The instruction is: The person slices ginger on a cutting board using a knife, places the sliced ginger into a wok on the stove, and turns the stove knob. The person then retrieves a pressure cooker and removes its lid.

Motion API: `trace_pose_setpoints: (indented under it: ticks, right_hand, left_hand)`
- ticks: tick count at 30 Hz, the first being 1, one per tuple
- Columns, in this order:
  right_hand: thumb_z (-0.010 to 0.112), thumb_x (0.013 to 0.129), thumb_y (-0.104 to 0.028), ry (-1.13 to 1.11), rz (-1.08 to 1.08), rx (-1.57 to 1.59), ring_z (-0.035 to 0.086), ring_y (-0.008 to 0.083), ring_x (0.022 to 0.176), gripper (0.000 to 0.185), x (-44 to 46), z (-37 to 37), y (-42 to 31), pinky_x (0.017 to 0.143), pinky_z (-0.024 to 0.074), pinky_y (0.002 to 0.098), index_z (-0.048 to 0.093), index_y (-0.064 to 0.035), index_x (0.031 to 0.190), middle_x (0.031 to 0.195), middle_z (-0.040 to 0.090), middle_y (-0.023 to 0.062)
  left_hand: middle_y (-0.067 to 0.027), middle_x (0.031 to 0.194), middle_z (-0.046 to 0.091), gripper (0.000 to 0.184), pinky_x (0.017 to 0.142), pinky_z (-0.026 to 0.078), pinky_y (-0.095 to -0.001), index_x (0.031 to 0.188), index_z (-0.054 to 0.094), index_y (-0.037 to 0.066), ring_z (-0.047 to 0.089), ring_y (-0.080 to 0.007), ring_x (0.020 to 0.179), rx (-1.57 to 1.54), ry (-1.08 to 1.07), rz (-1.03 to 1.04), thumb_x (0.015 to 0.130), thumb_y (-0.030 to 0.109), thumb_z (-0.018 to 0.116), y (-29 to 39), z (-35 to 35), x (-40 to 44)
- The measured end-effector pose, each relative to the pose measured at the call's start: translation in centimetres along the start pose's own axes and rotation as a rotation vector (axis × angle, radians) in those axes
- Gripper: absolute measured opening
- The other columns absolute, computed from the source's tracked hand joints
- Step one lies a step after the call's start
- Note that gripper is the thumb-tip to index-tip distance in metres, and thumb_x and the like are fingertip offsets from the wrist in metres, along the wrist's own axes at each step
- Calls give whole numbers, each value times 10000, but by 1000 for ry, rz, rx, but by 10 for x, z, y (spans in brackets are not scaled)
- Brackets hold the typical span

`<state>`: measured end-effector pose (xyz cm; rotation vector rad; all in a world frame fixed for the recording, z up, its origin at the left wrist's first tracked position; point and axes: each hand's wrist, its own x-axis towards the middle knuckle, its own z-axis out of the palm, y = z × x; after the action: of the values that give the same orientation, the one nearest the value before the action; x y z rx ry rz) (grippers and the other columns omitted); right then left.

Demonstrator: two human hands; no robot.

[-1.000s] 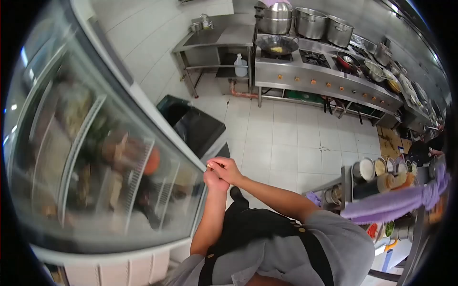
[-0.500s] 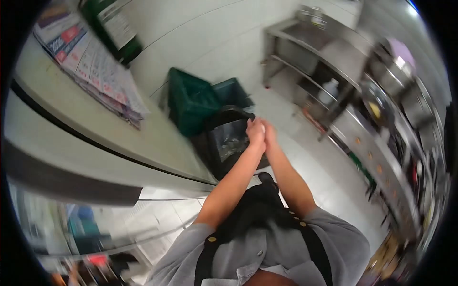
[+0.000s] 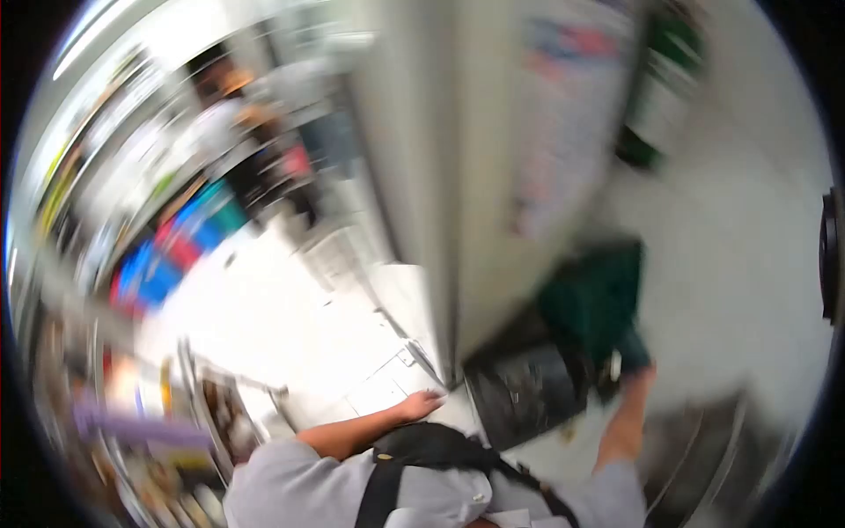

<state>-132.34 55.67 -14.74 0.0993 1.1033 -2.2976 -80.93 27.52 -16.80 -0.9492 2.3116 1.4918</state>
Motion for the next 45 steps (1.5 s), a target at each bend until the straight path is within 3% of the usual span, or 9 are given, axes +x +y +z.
trace_pose_setpoints:
  ticks: [7, 15, 21, 25, 27, 30, 35, 40, 45]
  right_hand:
    - [631, 880, -271, 522, -420, -163, 492, 165, 569, 366, 96, -39, -23, 662, 513, 368, 620, -9, 1135, 624, 503, 40]
    - [660, 850, -209, -1573, -775, -382, 643, 290, 759, 401, -264, 402, 75, 814, 527, 435, 593, 106, 1089, 802, 645, 179]
    - [502, 887, -176, -1398, -890, -1115, 442, 363, 1276, 504, -355, 554, 453, 1090, 280, 456, 438, -18, 1361, 1357, 496, 181]
    - [585, 878, -205, -1064, -1667, -1685, 650, 329, 788, 240, -408, 550, 583, 696, 541, 418, 624, -26, 1033, 881, 657, 159]
    - [592, 869, -302, -1776, -790, -1375, 385, 362, 1314, 636, -376, 533, 621, 1043, 316, 536, 355, -77, 1415, 1402, 422, 213]
    - [645, 795, -492, -1681, -272, -1841, 381, 356, 1316, 796, -289, 488, 713, 1084, 316, 428, 401, -14, 1382, 1403, 421, 224]
    - [567, 856, -567, -1414, 801, -1570, 534, 302, 1173, 750, -158, 370, 833, 996, 407, 365, 493, 24, 1310, 1247, 578, 192]
    - [514, 901, -545, -1308, 1019, -1535, 578, 260, 1068, 662, -200, 562, 860, 930, 441, 351, 562, 21, 1239, 1146, 629, 156]
    - [562, 906, -418, -1581, 1173, -1726, 582, 193, 1027, 504, -203, 687, 977, 918, 440, 323, 595, -9, 1197, 1122, 650, 94]
  left_hand:
    - [-53, 1240, 597, 525, 974, 432, -389, 1276, 551, 116, 585, -231, 1067, -758, 15, -1023, 924, 490, 443, -147, 21, -184]
    - [-67, 1168, 600, 475, 982, 380, -389, 1199, 581, 60, 499, -211, 1131, -1523, 472, -471, 887, 416, 545, -221, -59, -186]
    - [-204, 1490, 285, 780, 1100, 202, -571, 1413, 329, 13, 201, -400, 1394, -2258, 210, 386, 906, 603, 395, -201, -219, -130]
    - [-202, 1477, 298, 777, 1072, 255, -586, 1402, 328, 12, 251, -415, 1371, -2100, -212, 1319, 905, 605, 398, -259, -290, -134]
    - [-217, 1428, 365, 713, 1032, 307, -608, 1375, 355, 9, 320, -433, 1332, -2318, 650, 652, 928, 564, 390, -242, -316, -232]
    - [-228, 1414, 390, 656, 1015, 368, -552, 1409, 329, 27, 378, -441, 1290, -1979, 739, 1090, 966, 510, 356, -270, -357, -290]
    - [-195, 1277, 538, 500, 914, 476, -469, 1392, 367, 37, 547, -377, 1145, -1540, 875, 820, 996, 340, 400, -339, -405, -326]
    - [-134, 1332, 529, 579, 1019, 394, -367, 1300, 512, 14, 503, -281, 1216, -639, 814, -545, 923, 451, 540, -460, -378, -244]
    - [-97, 1353, 502, 513, 1099, 253, -309, 1351, 478, 35, 410, -198, 1282, -1127, 787, 9, 1009, 400, 367, -443, -467, -271]
